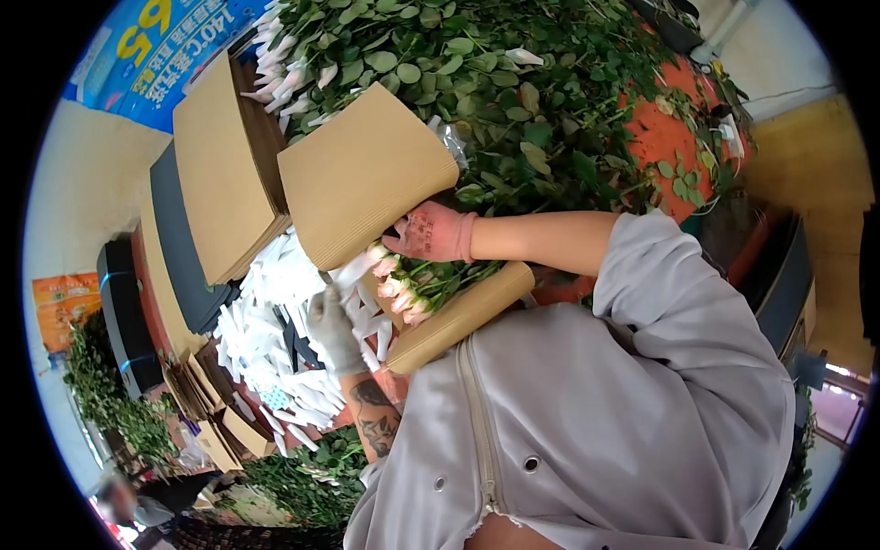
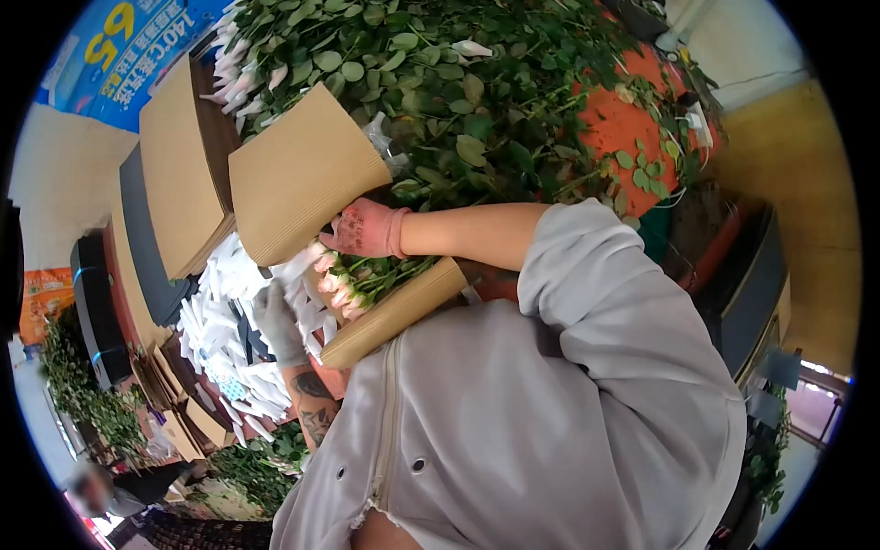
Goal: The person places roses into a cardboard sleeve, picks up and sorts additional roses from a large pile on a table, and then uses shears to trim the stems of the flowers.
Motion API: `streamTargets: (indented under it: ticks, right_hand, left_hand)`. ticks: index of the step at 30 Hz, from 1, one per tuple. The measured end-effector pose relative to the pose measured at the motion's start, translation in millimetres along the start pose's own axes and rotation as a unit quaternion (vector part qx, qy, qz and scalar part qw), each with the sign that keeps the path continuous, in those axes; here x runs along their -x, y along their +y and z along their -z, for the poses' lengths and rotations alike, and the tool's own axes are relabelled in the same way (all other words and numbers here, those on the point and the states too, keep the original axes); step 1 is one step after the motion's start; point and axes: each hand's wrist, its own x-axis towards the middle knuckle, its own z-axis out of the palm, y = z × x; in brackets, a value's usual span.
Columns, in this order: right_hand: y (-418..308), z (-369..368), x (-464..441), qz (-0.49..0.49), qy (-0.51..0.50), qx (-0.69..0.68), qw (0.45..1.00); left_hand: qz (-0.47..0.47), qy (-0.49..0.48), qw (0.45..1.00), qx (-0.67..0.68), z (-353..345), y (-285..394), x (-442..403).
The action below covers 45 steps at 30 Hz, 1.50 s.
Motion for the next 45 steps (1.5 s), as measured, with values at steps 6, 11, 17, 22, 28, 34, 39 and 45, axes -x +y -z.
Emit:
streamTargets:
  ticks: [6, 11, 17, 22, 28, 34, 39, 45]
  right_hand:
    - [2, -23, 2, 0.021, 0.050, -0.048, 0.997]
    - [6, -5, 5, 0.028, 0.138, -0.057, 0.988]
    - [3, 9, 6, 0.046, 0.005, -0.025, 0.999]
    - [8, 33, 2, 0.025, -0.082, -0.082, 0.993]
    - [10, 26, 6, 0.020, -0.066, -0.129, 0.989]
    - [12, 38, 6, 0.022, -0.094, -0.160, 0.982]
    - [4, 55, 13, 0.038, -0.144, -0.213, 0.966]
    - [-7, 24, 7, 0.097, -0.105, -0.144, 0.979]
  left_hand:
    - [-0.133, 0.000, 0.933, -0.334, 24, 44, 37]
    - [-0.448, -0.176, 0.813, -0.327, -22, 74, 34]
    - [-0.306, -0.299, 0.688, -0.587, -15, 87, 22]
    - [-0.259, -0.157, 0.766, -0.567, 8, 102, 25]
    - [-0.364, -0.284, 0.757, -0.462, -29, 77, 24]
    - [-0.412, -0.312, 0.750, -0.413, -33, 60, -2]
    - [-0.389, -0.334, 0.736, -0.442, -29, 49, -9]
    - [-0.415, -0.330, 0.685, -0.500, -28, 56, -7]
